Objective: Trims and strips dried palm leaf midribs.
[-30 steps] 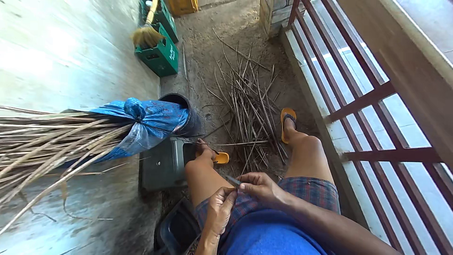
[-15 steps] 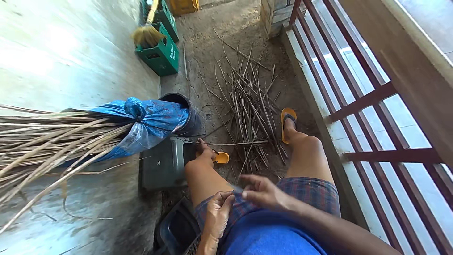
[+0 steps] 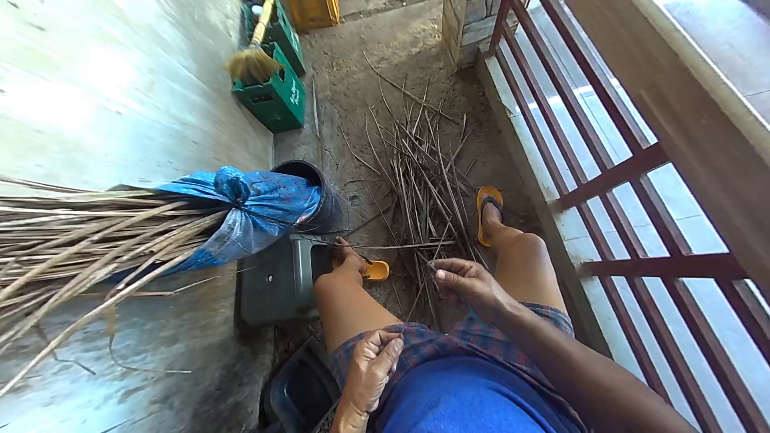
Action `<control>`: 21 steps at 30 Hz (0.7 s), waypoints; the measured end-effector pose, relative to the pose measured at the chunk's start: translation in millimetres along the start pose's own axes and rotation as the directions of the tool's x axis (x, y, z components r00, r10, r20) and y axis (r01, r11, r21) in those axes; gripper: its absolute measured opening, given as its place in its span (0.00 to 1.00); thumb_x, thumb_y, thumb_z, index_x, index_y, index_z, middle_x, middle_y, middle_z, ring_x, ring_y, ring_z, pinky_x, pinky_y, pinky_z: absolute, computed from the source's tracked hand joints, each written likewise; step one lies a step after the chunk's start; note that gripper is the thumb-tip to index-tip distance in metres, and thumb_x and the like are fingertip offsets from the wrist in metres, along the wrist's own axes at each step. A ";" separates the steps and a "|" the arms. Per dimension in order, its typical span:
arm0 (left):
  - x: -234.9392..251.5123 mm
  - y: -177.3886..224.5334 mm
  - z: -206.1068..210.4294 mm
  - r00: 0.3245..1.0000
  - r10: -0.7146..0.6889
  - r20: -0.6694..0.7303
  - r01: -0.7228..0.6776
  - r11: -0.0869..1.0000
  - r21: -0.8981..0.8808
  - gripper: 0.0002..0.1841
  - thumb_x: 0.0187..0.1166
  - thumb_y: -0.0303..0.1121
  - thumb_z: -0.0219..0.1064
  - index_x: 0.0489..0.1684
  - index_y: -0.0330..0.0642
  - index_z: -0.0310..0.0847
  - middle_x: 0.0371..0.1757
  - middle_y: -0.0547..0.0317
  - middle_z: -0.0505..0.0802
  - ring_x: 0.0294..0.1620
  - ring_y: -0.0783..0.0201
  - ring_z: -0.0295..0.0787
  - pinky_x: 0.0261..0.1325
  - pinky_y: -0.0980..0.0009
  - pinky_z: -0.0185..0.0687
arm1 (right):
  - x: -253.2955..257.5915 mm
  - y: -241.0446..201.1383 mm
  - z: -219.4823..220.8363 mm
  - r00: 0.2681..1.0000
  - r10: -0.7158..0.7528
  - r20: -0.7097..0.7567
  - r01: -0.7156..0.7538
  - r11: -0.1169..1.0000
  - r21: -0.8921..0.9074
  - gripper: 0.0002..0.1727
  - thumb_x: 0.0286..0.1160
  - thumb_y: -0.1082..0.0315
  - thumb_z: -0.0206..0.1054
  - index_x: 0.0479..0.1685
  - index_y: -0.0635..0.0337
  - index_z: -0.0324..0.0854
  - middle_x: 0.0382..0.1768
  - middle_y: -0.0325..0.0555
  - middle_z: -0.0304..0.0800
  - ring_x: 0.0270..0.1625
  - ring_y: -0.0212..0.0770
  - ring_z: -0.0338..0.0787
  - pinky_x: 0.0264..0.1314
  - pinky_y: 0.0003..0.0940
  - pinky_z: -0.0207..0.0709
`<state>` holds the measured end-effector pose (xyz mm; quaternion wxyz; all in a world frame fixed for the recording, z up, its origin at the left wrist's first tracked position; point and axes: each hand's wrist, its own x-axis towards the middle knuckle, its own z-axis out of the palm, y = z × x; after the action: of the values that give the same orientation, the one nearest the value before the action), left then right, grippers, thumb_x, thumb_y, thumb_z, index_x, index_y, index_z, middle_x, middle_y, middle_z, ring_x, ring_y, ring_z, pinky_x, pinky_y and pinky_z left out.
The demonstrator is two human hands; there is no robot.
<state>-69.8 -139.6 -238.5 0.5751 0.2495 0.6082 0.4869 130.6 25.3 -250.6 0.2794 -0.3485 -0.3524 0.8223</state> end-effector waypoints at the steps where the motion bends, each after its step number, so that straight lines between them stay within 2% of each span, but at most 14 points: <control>1: -0.7 0.5 -1.1 1.000 -0.014 0.013 0.015 1.000 -0.013 0.06 0.75 0.23 0.66 0.36 0.42 0.89 0.17 0.70 0.84 0.13 0.83 0.71 0.17 0.87 0.66 | 1.4 -3.0 -2.5 1.000 -0.012 -0.016 0.012 1.000 0.001 0.16 0.80 0.68 0.66 0.63 0.64 0.82 0.24 0.34 0.83 0.17 0.24 0.74 0.17 0.17 0.69; 4: -4.0 1.0 -6.4 0.998 -0.045 0.049 0.046 0.998 -0.037 0.05 0.75 0.25 0.67 0.35 0.43 0.90 0.15 0.71 0.81 0.12 0.83 0.70 0.16 0.87 0.64 | 7.2 -10.1 -9.7 0.994 -0.051 -0.099 0.052 0.999 0.005 0.13 0.83 0.69 0.63 0.60 0.64 0.83 0.24 0.36 0.83 0.17 0.25 0.76 0.18 0.18 0.71; 6: -7.8 -0.4 -13.1 0.996 -0.076 0.057 0.078 0.996 -0.037 0.04 0.75 0.26 0.69 0.35 0.44 0.90 0.15 0.71 0.81 0.11 0.83 0.68 0.15 0.87 0.63 | 15.4 -16.1 -23.3 0.968 -0.088 -0.233 0.092 0.996 0.006 0.14 0.85 0.69 0.60 0.62 0.64 0.83 0.24 0.37 0.82 0.17 0.25 0.75 0.19 0.19 0.71; 8: -11.9 -4.2 -20.8 0.995 -0.099 0.030 0.100 0.995 -0.026 0.04 0.74 0.26 0.69 0.34 0.44 0.90 0.15 0.72 0.81 0.11 0.83 0.69 0.15 0.87 0.63 | 20.5 -25.2 -41.8 0.919 -0.127 -0.372 0.142 0.990 0.012 0.15 0.89 0.69 0.58 0.65 0.62 0.82 0.23 0.38 0.81 0.16 0.26 0.74 0.17 0.19 0.70; 10: -14.5 -7.7 -26.1 0.995 -0.096 -0.032 0.096 0.995 -0.007 0.05 0.74 0.24 0.67 0.35 0.42 0.90 0.15 0.70 0.82 0.11 0.82 0.69 0.15 0.86 0.64 | 15.6 -31.4 -48.9 0.885 -0.204 -0.418 0.202 0.978 -0.049 0.14 0.89 0.68 0.58 0.65 0.62 0.82 0.22 0.39 0.80 0.15 0.27 0.74 0.15 0.19 0.71; 12: -15.7 -9.1 -27.1 0.994 -0.061 -0.095 0.065 0.997 0.039 0.06 0.75 0.23 0.66 0.36 0.41 0.90 0.17 0.70 0.83 0.12 0.82 0.69 0.16 0.86 0.64 | 5.1 -23.6 -44.7 0.877 -0.375 -0.299 0.302 0.916 -0.263 0.17 0.83 0.67 0.61 0.66 0.64 0.79 0.25 0.35 0.82 0.20 0.25 0.77 0.23 0.20 0.74; 13: -14.4 -7.5 -24.7 0.993 -0.033 -0.110 0.042 0.996 0.078 0.07 0.75 0.22 0.65 0.37 0.41 0.90 0.18 0.71 0.85 0.13 0.83 0.70 0.17 0.86 0.64 | 0.2 -17.4 -40.6 0.858 -0.479 -0.183 0.381 0.834 -0.399 0.20 0.78 0.65 0.66 0.66 0.66 0.79 0.31 0.34 0.85 0.26 0.23 0.79 0.30 0.21 0.77; 14: -11.9 -4.6 -21.2 0.995 -0.003 -0.103 0.015 0.993 0.118 0.08 0.76 0.21 0.64 0.38 0.41 0.90 0.20 0.72 0.86 0.15 0.83 0.72 0.18 0.87 0.66 | -4.2 -12.8 -36.6 0.819 -0.571 -0.057 0.456 0.708 -0.540 0.23 0.75 0.63 0.71 0.64 0.68 0.81 0.41 0.37 0.89 0.33 0.24 0.83 0.38 0.23 0.81; 16: -6.6 3.6 -12.7 0.998 0.046 -0.051 -0.036 0.983 0.178 0.09 0.76 0.19 0.63 0.39 0.41 0.89 0.22 0.74 0.88 0.16 0.84 0.73 0.19 0.87 0.68 | -13.5 -12.2 -27.7 0.739 -0.657 0.145 0.509 0.405 -0.759 0.22 0.74 0.61 0.75 0.63 0.64 0.87 0.57 0.52 0.90 0.48 0.36 0.90 0.49 0.33 0.87; 18: -1.8 15.4 -3.5 0.996 0.080 0.034 -0.085 0.973 0.213 0.11 0.76 0.18 0.62 0.40 0.43 0.89 0.24 0.75 0.90 0.18 0.85 0.76 0.22 0.87 0.71 | -18.7 -18.4 -26.8 0.674 -0.677 0.295 0.558 0.205 -0.804 0.16 0.78 0.65 0.72 0.62 0.58 0.88 0.62 0.57 0.88 0.52 0.42 0.93 0.50 0.38 0.90; 21: 7.3 28.6 4.8 0.978 0.139 0.158 -0.173 0.959 0.223 0.12 0.77 0.18 0.63 0.43 0.44 0.91 0.30 0.75 0.93 0.22 0.85 0.80 0.27 0.87 0.76 | -29.6 -37.6 -37.3 0.639 -0.658 0.399 0.579 0.070 -0.812 0.13 0.82 0.69 0.66 0.59 0.57 0.88 0.64 0.56 0.88 0.53 0.45 0.94 0.48 0.40 0.90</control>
<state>-74.1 -120.3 -216.0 0.5426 0.3970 0.5979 0.4364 185.2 41.2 -229.4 0.3787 -0.2850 -0.8344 0.2811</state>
